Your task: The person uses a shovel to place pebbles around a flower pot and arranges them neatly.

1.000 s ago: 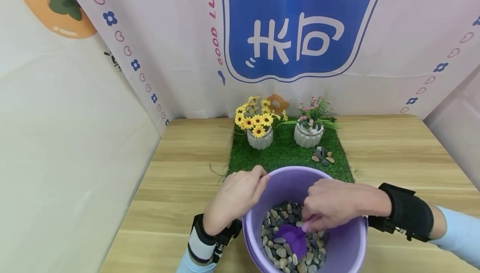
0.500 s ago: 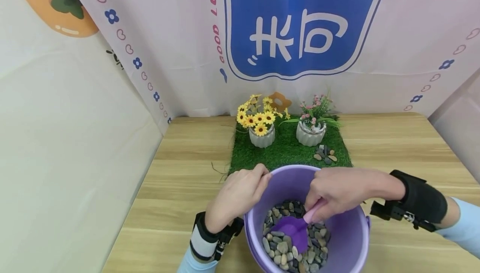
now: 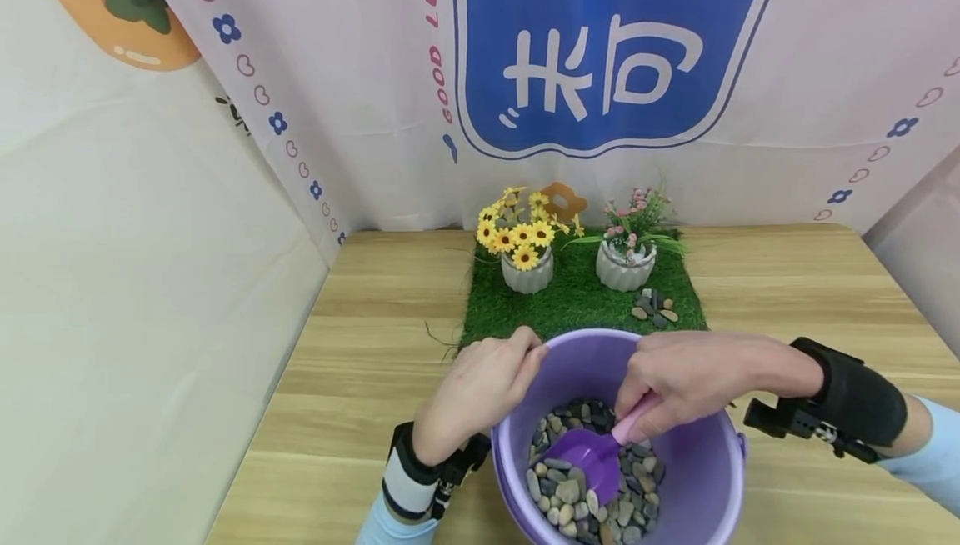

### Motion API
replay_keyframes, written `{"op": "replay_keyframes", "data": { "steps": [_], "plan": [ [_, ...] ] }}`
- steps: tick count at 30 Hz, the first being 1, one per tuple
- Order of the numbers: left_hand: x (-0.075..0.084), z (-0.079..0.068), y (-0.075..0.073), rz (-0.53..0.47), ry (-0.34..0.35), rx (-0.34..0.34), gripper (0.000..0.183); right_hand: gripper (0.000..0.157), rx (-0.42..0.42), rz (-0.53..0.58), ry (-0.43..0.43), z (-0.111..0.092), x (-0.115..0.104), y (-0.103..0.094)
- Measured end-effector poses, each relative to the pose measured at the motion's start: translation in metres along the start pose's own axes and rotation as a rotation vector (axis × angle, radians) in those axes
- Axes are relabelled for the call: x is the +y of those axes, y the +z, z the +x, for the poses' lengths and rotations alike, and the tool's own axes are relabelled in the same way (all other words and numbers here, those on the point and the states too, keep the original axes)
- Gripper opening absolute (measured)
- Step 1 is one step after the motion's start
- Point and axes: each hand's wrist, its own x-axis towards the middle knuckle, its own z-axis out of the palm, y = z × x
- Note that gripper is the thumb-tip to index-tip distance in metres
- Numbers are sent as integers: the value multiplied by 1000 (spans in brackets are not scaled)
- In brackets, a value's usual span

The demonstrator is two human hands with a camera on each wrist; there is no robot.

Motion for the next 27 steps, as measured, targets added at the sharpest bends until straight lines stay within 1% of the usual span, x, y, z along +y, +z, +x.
{"op": "replay_keyframes", "data": {
  "steps": [5, 9, 13, 21, 23, 27],
  "plan": [
    [1, 0, 0, 4, -1, -3, 24, 20, -11, 8, -6, -1, -1, -4],
    [1, 0, 0, 13, 9, 5, 23, 18, 10, 20, -23, -6, -1, -11],
    [0, 0, 0, 15, 15, 16, 22, 15, 27, 43, -36, -12, 4, -17],
    [1, 0, 0, 15, 1, 6, 23, 12, 9, 88, -35, -14, 14, -20],
    [1, 0, 0, 12, -2, 2, 23, 12, 14, 92, -51, -15, 15, -20],
    [1, 0, 0, 9, -6, -3, 23, 12, 39, 91, -111, -18, 19, -22]
  ]
}}
